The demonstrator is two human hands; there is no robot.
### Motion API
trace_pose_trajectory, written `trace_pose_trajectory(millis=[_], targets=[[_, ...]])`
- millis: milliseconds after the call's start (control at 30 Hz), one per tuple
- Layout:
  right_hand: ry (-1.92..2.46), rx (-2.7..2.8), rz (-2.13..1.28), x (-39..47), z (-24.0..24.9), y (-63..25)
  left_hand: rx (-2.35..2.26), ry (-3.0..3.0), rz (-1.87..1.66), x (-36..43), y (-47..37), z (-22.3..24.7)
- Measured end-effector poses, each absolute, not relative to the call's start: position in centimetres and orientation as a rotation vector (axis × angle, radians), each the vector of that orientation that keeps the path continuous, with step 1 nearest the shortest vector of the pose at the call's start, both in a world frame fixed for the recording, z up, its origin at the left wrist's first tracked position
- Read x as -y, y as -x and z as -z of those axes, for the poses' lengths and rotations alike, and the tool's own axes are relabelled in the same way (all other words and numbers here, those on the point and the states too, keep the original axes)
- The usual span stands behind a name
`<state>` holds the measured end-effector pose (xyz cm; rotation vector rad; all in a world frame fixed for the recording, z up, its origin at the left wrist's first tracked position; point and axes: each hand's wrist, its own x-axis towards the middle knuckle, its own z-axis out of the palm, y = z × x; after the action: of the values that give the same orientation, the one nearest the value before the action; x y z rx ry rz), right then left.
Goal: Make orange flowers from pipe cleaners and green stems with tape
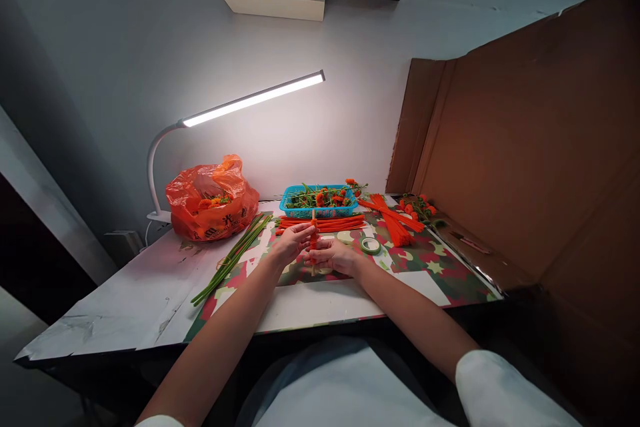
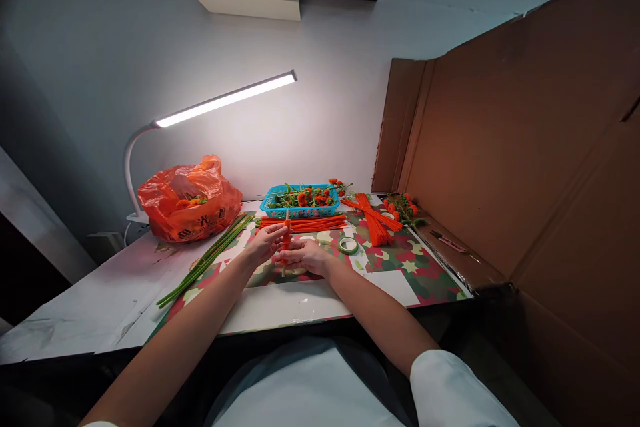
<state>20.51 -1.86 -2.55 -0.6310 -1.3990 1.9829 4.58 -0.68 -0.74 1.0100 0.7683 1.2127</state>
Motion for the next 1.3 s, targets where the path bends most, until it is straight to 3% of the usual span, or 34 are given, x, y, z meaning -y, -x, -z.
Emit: trace_pose_trajectory(millis=[433,833,1300], targets=[[0.761,1.388,-1.931,2.5,1.7,-20.3,-0.746,-1.027,-1.197,1.1,-4.9,0.5],[0.591,1.456,-2.138,2.5,1.5,-21.1,-0.460,-0.903,-1.104,1.3,-4.0,0.0],[0.730,1.446,-2.047,2.8,1.1,-21.0,-0.694,-0.965,-1.200,0.6,-4.3,0.6]])
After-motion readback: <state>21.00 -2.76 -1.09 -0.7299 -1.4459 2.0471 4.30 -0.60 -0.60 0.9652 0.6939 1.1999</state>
